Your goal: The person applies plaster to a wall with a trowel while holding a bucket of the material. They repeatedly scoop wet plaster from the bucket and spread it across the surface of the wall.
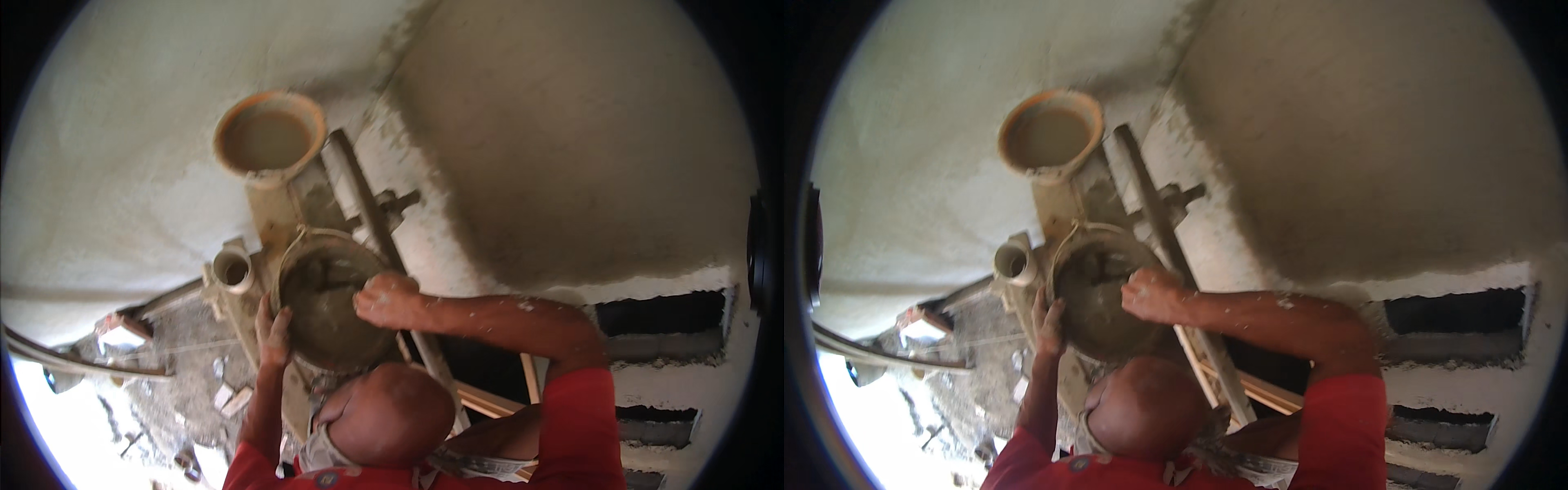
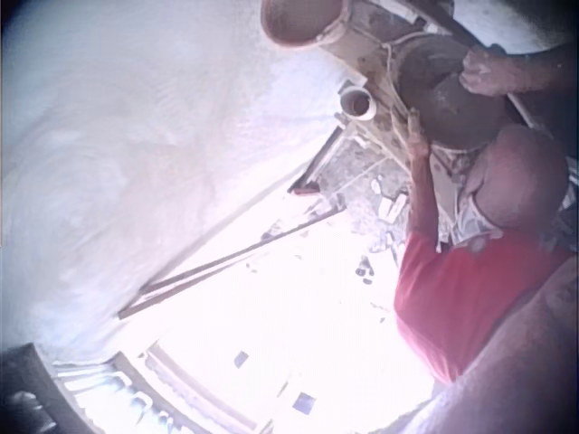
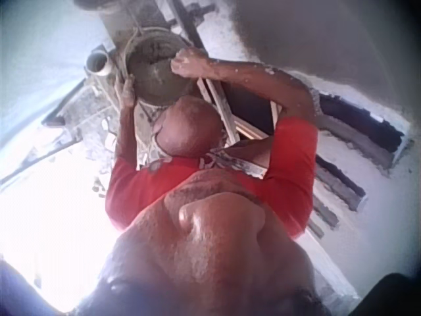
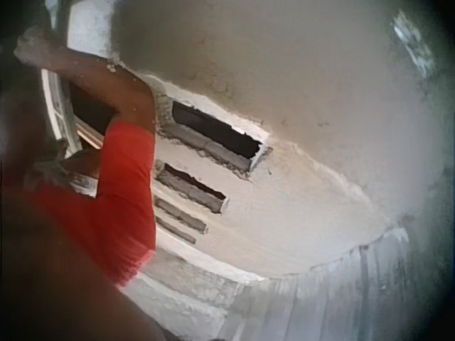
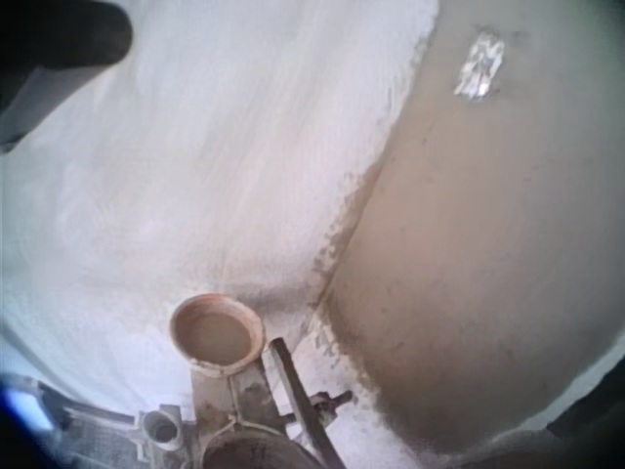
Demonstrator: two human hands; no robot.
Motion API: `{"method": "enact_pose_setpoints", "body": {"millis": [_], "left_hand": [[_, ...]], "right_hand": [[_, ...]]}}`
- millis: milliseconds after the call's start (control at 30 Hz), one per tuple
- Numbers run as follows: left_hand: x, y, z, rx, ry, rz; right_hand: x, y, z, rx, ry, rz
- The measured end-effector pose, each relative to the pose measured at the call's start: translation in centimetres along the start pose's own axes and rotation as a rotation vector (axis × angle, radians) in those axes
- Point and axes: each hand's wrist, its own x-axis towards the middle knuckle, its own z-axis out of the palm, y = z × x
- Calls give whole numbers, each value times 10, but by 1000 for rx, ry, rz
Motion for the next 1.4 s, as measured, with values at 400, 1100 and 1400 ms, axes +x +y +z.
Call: {"method": "enact_pose_setpoints", "body": {"millis": [400, 1100, 1400], "left_hand": [[55, 54, 12, -47, -310, 13], [86, 37, -4, -274, -476, -197], [52, 34, -15, -8, -214, 20]], "right_hand": [[-38, 0, -122, -309, 385, 93], [25, -4, -41, -78, -318, 143], [19, -7, -157, -84, -476, 490]]}}
